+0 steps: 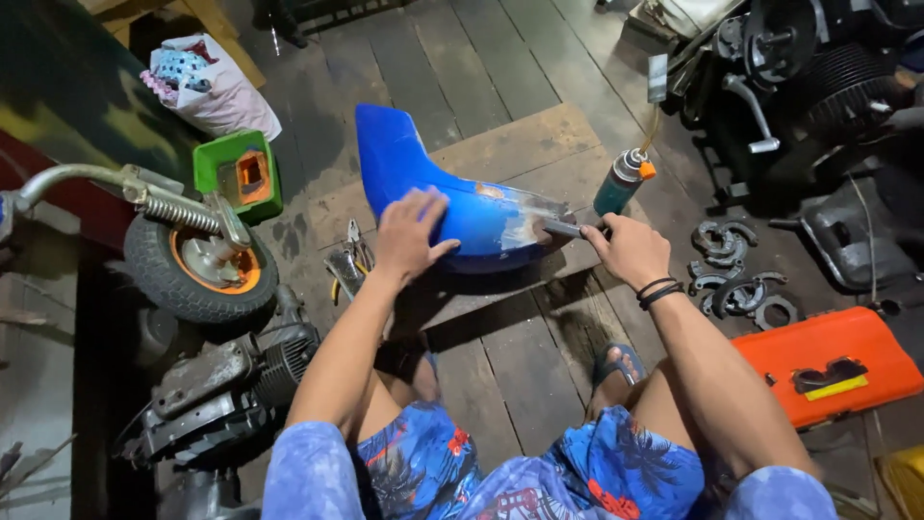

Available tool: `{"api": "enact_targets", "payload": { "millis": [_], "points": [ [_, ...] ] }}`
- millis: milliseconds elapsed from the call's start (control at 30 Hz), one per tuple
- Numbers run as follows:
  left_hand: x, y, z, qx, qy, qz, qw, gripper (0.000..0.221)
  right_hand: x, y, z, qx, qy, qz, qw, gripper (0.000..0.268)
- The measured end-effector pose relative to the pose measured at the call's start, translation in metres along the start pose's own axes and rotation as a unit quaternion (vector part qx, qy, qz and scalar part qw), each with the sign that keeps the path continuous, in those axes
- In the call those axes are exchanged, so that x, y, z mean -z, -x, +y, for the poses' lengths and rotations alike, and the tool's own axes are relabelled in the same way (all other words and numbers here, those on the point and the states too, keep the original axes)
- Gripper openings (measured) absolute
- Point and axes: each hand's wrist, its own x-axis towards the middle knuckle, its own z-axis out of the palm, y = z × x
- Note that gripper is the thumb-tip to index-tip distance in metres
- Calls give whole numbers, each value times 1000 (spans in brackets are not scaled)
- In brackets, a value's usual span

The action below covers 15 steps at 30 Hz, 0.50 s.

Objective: The person is using a scraper and a wire brush to prepare the surface of a blue motorcycle fender for repair or painting.

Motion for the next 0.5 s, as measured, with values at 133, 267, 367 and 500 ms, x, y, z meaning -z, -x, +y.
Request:
{"api": "enact_targets", "payload": {
  "millis": [133, 267, 367, 500],
  "points": [
    [34, -19, 10, 180, 124, -219, 951, 115, 5, -6, 5, -15, -6, 20, 1000, 45],
    [24, -23, 8, 246, 172, -293, 908, 126, 10, -10, 6, -32, 53, 33, 998, 44],
    [24, -24, 7, 249, 182, -308, 900, 126, 11, -10, -2, -9, 97, 50, 994, 43],
    [23, -23, 5, 249, 187, -308, 899, 125, 19, -12, -26, 46, 157, 87, 983, 38]
  ]
}}
